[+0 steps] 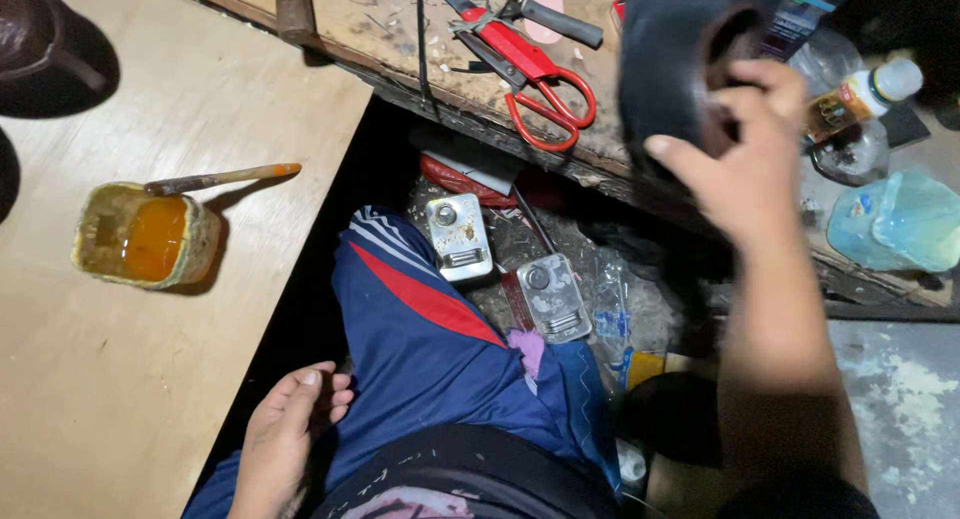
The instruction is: The person holds a brown shoe upper piece on a low work table and uses a brush to apply orange glue from a small container along its edges, repositioning and turning the piece to coat different sections. They finish the piece, set it with other completed uppers, and reach for another container on the bench.
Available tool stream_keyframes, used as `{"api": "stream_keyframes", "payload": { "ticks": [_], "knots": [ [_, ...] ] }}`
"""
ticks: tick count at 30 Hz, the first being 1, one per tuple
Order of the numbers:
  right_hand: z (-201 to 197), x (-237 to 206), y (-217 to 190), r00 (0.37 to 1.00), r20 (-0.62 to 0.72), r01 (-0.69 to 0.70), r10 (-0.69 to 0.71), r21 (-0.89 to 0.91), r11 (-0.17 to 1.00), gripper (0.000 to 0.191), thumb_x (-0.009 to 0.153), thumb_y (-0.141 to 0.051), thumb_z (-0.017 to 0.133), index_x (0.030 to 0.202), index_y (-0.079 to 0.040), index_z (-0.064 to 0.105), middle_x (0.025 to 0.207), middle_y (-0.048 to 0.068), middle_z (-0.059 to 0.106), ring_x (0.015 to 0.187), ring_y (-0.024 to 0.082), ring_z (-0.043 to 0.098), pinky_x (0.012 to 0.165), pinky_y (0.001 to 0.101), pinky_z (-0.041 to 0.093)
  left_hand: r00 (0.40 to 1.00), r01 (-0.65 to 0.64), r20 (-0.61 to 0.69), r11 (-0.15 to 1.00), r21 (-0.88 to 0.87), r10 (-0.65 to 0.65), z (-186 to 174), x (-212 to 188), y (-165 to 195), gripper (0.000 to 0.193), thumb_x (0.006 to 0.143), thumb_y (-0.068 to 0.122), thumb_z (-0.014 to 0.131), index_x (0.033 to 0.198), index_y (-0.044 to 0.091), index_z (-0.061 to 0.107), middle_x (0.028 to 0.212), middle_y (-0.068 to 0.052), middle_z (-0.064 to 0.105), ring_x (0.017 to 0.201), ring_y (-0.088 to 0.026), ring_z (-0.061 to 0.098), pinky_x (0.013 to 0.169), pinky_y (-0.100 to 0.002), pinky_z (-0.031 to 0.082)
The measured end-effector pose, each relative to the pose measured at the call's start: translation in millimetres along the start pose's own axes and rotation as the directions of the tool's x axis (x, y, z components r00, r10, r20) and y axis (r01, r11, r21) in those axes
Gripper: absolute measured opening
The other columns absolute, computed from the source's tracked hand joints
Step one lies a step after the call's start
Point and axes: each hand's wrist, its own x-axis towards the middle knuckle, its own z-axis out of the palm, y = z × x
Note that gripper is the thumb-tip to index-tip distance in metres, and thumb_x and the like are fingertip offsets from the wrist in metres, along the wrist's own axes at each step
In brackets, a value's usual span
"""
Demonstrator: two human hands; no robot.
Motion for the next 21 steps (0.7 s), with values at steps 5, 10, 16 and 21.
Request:
{"api": "stream_keyframes", "payload": {
  "ticks": [5, 10, 16, 21],
  "knots": [
    [-72, -53, -41, 0.974, -0.051, -0.213, 0.221, 0.128, 0.969, 0.043, 0.083, -0.020, 0.087, 0.114, -0.002, 0.063, 0.143, 0.011, 0.044, 0.137, 0.025, 0.046, 0.117, 0.0387, 0.040, 0.995, -0.055, 0.084, 0.997, 0.051, 0.050, 7, -7, 12, 0.035, 0.102, 0.024, 0.053, 0.119, -0.003, 0.067, 0.103, -0.013, 0.075, 0.090, -0.019, 0.070, 0.083, -0.033, 0.056],
    [-44, -94, -109, 0.971, 0.130, -0.232, 0.201, 0.302, 0.925, 0.045, 0.071, -0.016, 0.086, 0.109, -0.003, 0.064, 0.148, 0.015, 0.041, 0.139, 0.027, 0.046, 0.118, 0.0403, 0.040, 0.921, -0.148, 0.376, 0.984, 0.095, 0.102, 37, -17, 35, 0.044, 0.097, 0.026, 0.058, 0.130, -0.002, 0.061, 0.116, -0.013, 0.073, 0.103, -0.018, 0.069, 0.093, -0.033, 0.054],
    [33, -124, -189, 0.918, 0.363, 0.002, -0.158, 0.394, 0.919, 0.058, 0.061, -0.033, 0.093, 0.104, -0.003, 0.068, 0.141, 0.022, 0.043, 0.137, 0.046, 0.036, 0.112, 0.0557, 0.031, 0.819, -0.215, 0.527, 0.973, -0.089, 0.229, 74, -38, 63, 0.078, 0.087, 0.033, 0.071, 0.149, 0.002, 0.036, 0.138, -0.011, 0.060, 0.125, -0.018, 0.059, 0.107, -0.034, 0.045],
    [51, -127, -206, 0.818, 0.458, 0.089, -0.348, 0.497, 0.863, 0.065, 0.068, -0.043, 0.092, 0.111, -0.002, 0.065, 0.146, 0.022, 0.046, 0.145, 0.047, 0.033, 0.119, 0.0673, 0.020, 0.928, -0.228, 0.275, 0.967, -0.117, 0.252, 83, -40, 71, 0.081, 0.078, 0.026, 0.078, 0.146, 0.002, 0.041, 0.131, -0.012, 0.063, 0.119, -0.020, 0.060, 0.104, -0.038, 0.047]
  ]
}}
